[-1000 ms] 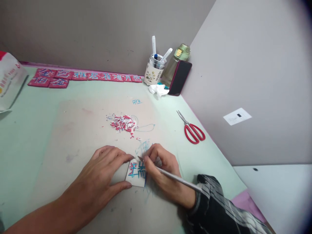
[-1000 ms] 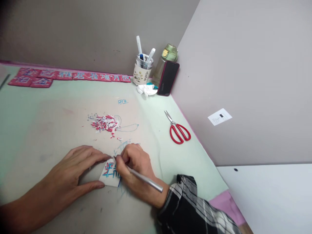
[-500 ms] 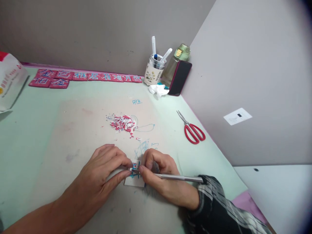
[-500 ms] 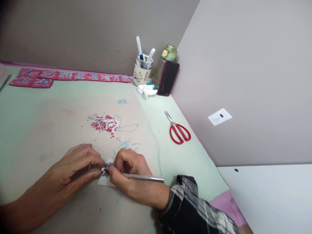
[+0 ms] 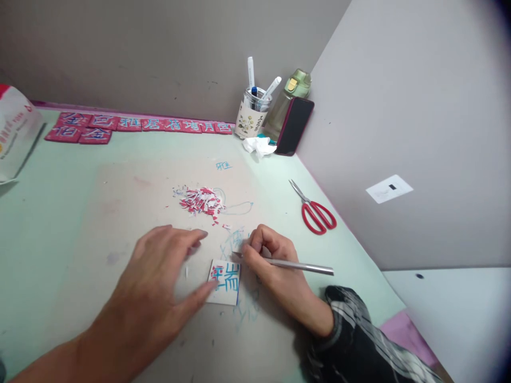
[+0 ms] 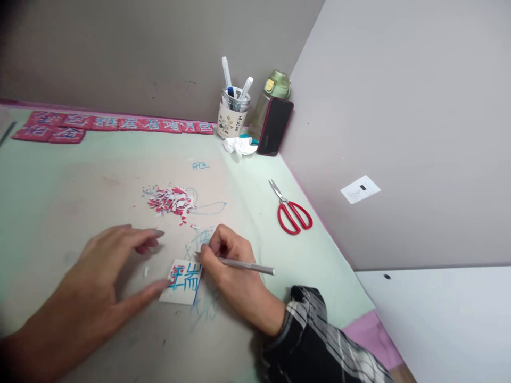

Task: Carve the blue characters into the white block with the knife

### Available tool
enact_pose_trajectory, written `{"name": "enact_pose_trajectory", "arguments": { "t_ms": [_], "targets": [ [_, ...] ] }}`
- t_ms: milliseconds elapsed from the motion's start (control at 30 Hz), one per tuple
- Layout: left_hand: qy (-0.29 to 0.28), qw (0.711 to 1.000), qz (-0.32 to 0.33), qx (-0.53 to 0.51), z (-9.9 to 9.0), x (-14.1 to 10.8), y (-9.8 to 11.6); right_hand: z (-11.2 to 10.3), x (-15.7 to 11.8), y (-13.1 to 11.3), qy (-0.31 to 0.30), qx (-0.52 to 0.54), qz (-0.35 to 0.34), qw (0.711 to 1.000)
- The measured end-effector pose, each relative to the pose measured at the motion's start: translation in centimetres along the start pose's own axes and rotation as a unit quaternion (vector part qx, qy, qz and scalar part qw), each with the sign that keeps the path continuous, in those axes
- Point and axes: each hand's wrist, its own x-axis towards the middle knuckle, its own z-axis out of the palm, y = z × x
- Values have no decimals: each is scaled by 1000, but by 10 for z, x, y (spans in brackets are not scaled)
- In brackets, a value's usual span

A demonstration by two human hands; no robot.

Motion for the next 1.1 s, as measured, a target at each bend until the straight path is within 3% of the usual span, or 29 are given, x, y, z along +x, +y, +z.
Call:
{"name": "enact_pose_trajectory", "arguments": {
  "t_ms": [167, 300, 567, 800, 1100],
  "targets": [
    [-37, 993, 91, 60, 13, -6, 12, 2, -4, -1, -18, -128, -26, 991],
    [-44, 991, 106, 73, 12, -5, 16, 1, -4, -3, -67, -129, -41, 988],
    [-61, 992, 91, 59, 12, -10, 26, -3, -3, -6, -104, -103, -28, 989],
    [-83, 995, 61, 4, 7, -14, 12, -14, 1, -13, -151, 26, 9, 988],
    [-96, 994, 50, 8, 11, -10, -1, -7, -1, -7, -155, 14, -5, 988]
  ]
}}
